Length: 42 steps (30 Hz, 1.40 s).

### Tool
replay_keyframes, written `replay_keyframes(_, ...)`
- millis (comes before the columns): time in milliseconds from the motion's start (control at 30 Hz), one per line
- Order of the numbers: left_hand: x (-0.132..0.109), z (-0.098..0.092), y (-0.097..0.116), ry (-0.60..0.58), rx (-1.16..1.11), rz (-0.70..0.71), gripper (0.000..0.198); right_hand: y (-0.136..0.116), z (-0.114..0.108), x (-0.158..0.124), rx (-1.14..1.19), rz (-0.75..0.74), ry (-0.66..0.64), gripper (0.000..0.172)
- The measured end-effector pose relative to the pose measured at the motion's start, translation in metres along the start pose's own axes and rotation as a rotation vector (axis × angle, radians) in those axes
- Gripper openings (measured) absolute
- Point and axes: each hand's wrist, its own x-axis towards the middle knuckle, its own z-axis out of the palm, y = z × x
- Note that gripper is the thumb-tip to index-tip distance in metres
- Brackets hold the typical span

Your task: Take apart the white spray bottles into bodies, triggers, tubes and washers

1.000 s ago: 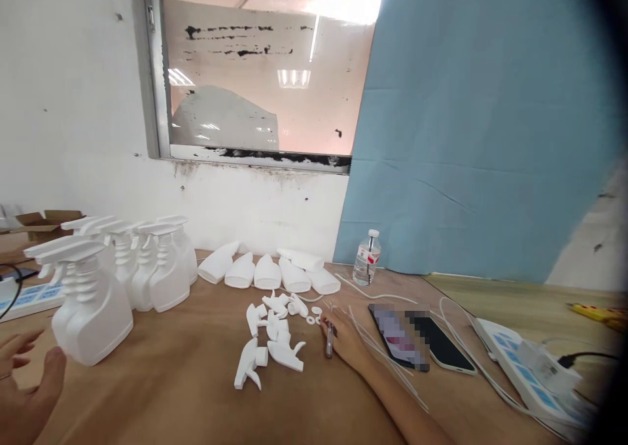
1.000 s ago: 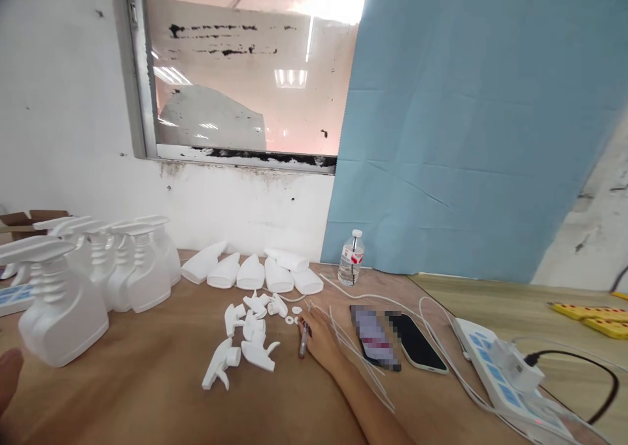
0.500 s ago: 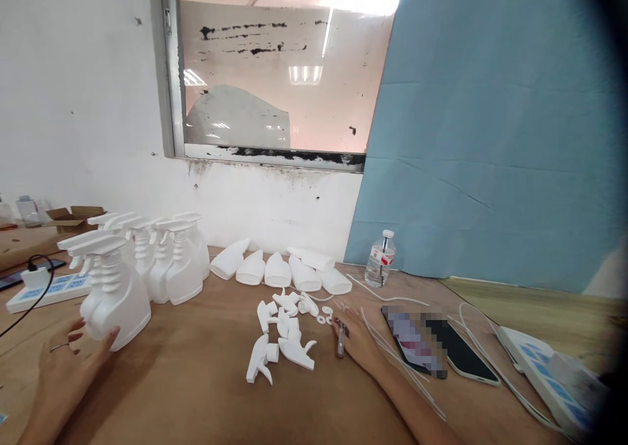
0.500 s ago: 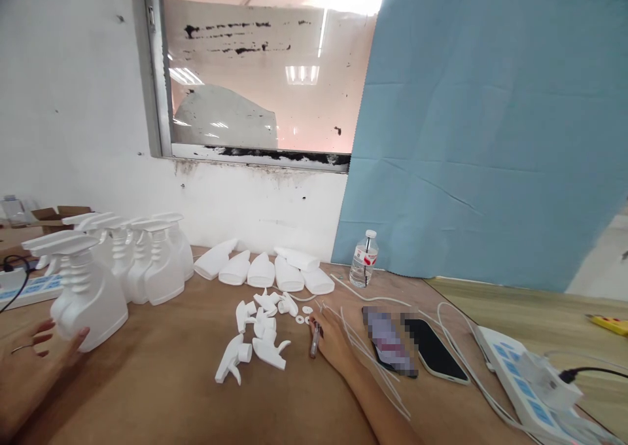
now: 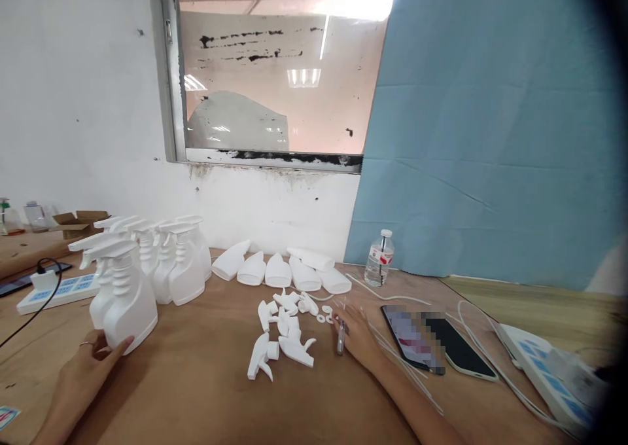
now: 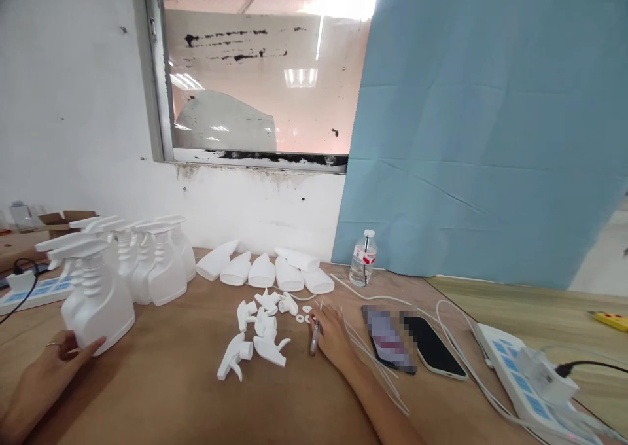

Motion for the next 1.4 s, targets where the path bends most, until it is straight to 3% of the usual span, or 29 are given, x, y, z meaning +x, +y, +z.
replay_keyframes(100,-0.016,0.014,0.010,-0.094,-0.045,0.013,0.037,-0.007,-0.006,0.003,0.064,0.024,0.032,0.016)
replay_keyframes(200,-0.028,0.036,0.033,-0.112,-0.110,0.241,0.038,-0.019,-0.009,0.007,0.180,0.071,0.072,0.015)
replay_keyframes(267,-0.031,0.053,0.056,-0.081,-0.142,0.422,0.033,-0.027,-0.009,0.009,0.285,0.114,0.094,0.018)
replay_keyframes(367,-0.026,0.082,0.097,0.054,-0.215,0.841,0.031,-0.037,-0.008,0.010,0.471,0.206,0.118,0.026)
replay_keyframes(500,-0.014,0.131,0.139,0.087,-0.255,1.056,0.034,-0.037,-0.014,0.011,0.761,0.362,0.125,0.037)
replay_keyframes(667,-0.012,0.174,0.155,0.121,-0.238,1.237,0.036,-0.030,-0.026,0.009,1.077,0.539,0.057,0.049)
replay_keyframes(867,-0.020,0.174,0.150,0.172,-0.214,1.272,0.037,-0.040,-0.029,0.005,1.213,0.622,-0.042,0.037)
replay_keyframes(1133,-0.018,0.170,0.147,0.175,-0.235,1.254,0.038,-0.050,-0.025,0.000,1.220,0.670,-0.206,0.029)
replay_keyframes(1400,-0.018,0.163,0.148,0.116,-0.350,1.158,0.040,-0.053,-0.027,0.001,1.178,0.570,-0.196,0.027)
